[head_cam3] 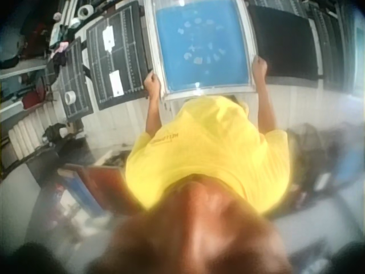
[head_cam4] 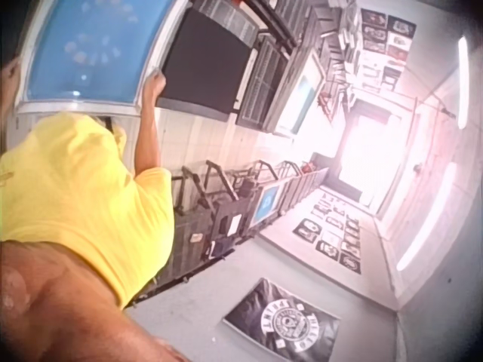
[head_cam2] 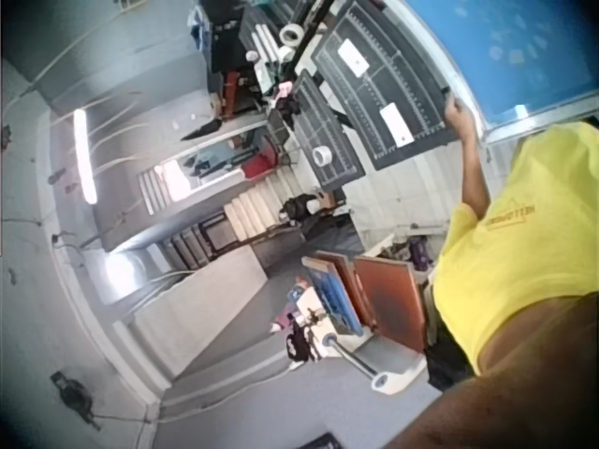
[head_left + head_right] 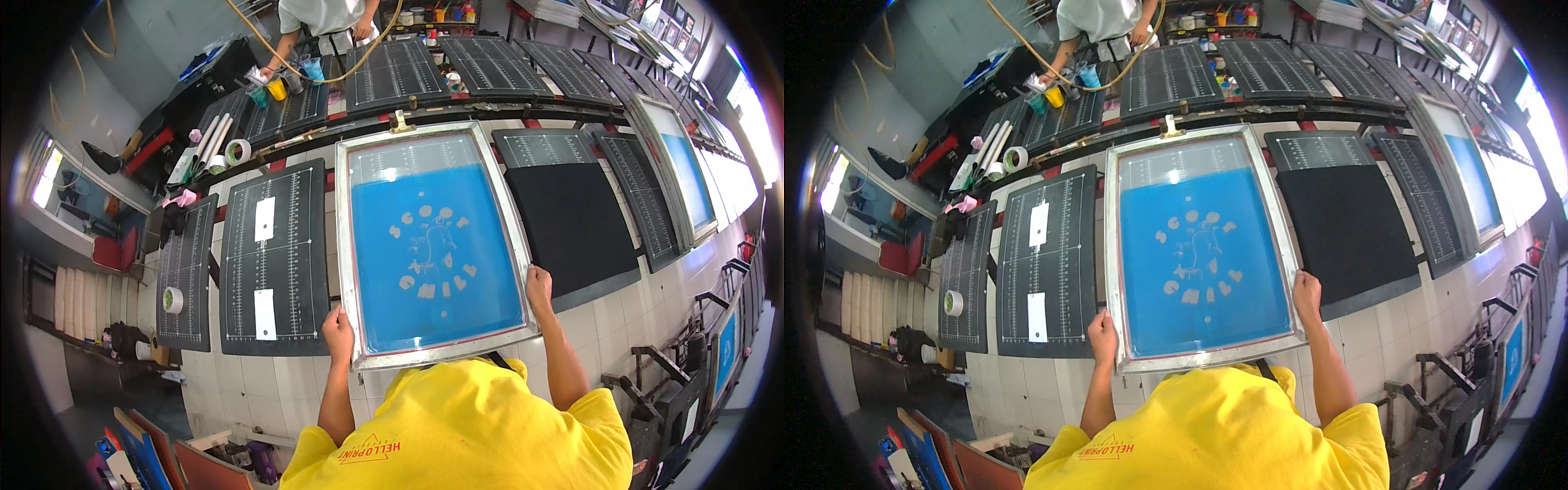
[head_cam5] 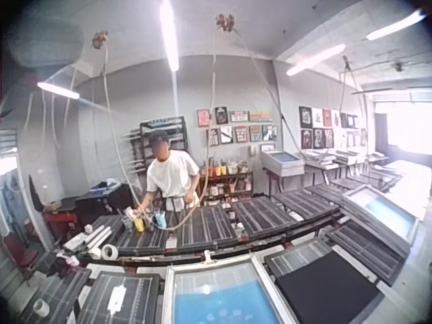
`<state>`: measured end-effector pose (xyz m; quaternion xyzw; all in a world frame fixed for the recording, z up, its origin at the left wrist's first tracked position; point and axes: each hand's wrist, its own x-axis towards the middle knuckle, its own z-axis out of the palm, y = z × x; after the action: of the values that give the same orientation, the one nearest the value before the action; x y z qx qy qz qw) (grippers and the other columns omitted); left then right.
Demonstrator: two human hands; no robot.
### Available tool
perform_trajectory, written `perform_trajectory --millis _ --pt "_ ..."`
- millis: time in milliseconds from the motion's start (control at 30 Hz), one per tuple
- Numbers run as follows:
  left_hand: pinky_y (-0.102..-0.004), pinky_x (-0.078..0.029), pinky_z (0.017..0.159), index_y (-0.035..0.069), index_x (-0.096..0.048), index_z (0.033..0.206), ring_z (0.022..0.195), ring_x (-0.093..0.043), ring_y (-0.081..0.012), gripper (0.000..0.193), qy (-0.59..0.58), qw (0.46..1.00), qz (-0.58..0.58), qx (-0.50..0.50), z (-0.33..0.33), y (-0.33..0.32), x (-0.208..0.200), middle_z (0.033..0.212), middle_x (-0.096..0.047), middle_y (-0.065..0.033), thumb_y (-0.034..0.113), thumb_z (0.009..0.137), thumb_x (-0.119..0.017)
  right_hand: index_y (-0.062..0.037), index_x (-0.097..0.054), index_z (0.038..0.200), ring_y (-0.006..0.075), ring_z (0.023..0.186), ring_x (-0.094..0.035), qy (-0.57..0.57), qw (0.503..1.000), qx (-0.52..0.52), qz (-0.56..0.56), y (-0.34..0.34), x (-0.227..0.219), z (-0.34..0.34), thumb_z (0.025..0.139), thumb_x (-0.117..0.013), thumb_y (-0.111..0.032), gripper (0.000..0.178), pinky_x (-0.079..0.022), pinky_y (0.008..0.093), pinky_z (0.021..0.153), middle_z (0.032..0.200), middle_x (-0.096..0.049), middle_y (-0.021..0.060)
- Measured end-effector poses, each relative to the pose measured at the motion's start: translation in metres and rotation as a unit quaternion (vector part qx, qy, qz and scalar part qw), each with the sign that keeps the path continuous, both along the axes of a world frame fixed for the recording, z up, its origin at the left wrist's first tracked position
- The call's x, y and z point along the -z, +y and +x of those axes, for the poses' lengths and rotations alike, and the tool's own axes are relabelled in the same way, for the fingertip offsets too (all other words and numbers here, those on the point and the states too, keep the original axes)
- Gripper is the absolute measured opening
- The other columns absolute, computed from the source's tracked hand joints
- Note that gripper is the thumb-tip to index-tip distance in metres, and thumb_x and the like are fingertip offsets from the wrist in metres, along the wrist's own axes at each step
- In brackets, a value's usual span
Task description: The person organizes screen-printing frames on drying racks, lays a black fabric piece on a workspace, and uses a brush to apply white ink through a screen onto the fabric.
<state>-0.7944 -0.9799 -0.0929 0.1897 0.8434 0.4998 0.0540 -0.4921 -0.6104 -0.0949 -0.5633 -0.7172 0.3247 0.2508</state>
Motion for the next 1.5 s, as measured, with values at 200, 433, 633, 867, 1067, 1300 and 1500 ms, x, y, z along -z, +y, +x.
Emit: perform_trajectory --millis 200,433,633,867,1067,1300,1500 --pt "-0.0389 -0.048 0.077 -0.006 -0.066 0.106 0.083 -0.065 -0.0352 0.029 -0.004 1.000 0.006 -0.015 0.004 -0.001 -0.005 0.094 -0.067 -0.0218 0.016 0.098 -0.049 0.0058 -0.065 0.097 0.0383 0.079 -0.066 0.019 0.999 0.002 -0.027 -0.005 -0.011 -0.007 0.095 -0.048 -0.024 0.035 -0.047 0.0445 0.071 0.084 -0.065 0.0270" --pt "-0.0343 -0.053 0.069 -0.004 -0.068 0.104 0.073 -0.067 -0.0298 0.024 0.060 0.998 -0.002 -0.022 -0.014 0.004 -0.035 0.095 -0.067 -0.0178 0.015 0.096 -0.056 0.0039 -0.065 0.110 0.0357 0.094 -0.065 0.086 0.996 0.017 0.009 -0.012 -0.023 -0.005 0.099 -0.047 -0.025 0.036 -0.048 0.0412 0.086 0.102 -0.068 0.0232" --pt "-0.0325 -0.053 0.071 -0.001 -0.068 0.108 0.084 -0.065 -0.0209 0.023 0.093 0.993 0.066 0.039 -0.042 0.052 -0.066 0.098 -0.067 -0.0142 0.016 0.097 -0.057 0.0033 -0.064 0.112 0.0329 0.102 -0.061 0.101 0.986 -0.027 0.127 -0.004 -0.032 -0.011 0.098 -0.050 -0.012 0.026 -0.048 0.0378 0.089 0.111 -0.063 0.0190" --pt "-0.0315 -0.051 0.078 0.002 -0.067 0.112 0.090 -0.063 -0.0179 0.026 -0.016 0.986 0.119 0.113 -0.048 0.170 -0.059 0.100 -0.068 -0.0097 0.021 0.095 -0.061 0.0010 -0.065 0.109 0.0285 0.096 -0.062 0.108 0.966 -0.052 0.231 0.033 -0.047 -0.011 0.097 -0.052 -0.007 0.019 -0.050 0.0350 0.080 0.106 -0.063 0.0153" --pt "-0.0295 -0.049 0.079 0.000 -0.065 0.113 0.089 -0.060 -0.0154 0.029 -0.040 0.983 0.140 0.115 -0.099 0.276 -0.052 0.096 -0.067 -0.0076 0.022 0.094 -0.063 0.0031 -0.064 0.104 0.0303 0.092 -0.062 0.132 0.961 -0.030 0.240 0.074 -0.030 0.010 0.095 -0.051 -0.004 0.017 -0.050 0.0361 0.080 0.099 -0.064 0.0158" --pt "-0.0297 -0.049 0.080 0.000 -0.064 0.110 0.086 -0.061 -0.0155 0.028 0.021 0.988 0.140 0.061 -0.182 0.358 -0.034 0.093 -0.066 -0.0068 0.022 0.091 -0.066 0.0039 -0.062 0.105 0.0339 0.093 -0.061 0.166 0.972 -0.091 0.136 0.062 -0.044 -0.007 0.091 -0.052 0.002 0.018 -0.049 0.0398 0.082 0.099 -0.062 0.0177" --pt "-0.0329 -0.049 0.082 -0.002 -0.060 0.115 0.087 -0.064 -0.0194 0.039 0.015 0.987 0.158 0.023 -0.244 0.427 -0.030 0.091 -0.068 -0.0090 0.024 0.088 -0.070 0.0067 -0.059 0.114 0.0405 0.109 -0.056 0.059 0.969 -0.191 0.149 0.031 -0.047 -0.021 0.084 -0.059 0.002 0.031 -0.047 0.0437 0.094 0.117 -0.058 0.0230"
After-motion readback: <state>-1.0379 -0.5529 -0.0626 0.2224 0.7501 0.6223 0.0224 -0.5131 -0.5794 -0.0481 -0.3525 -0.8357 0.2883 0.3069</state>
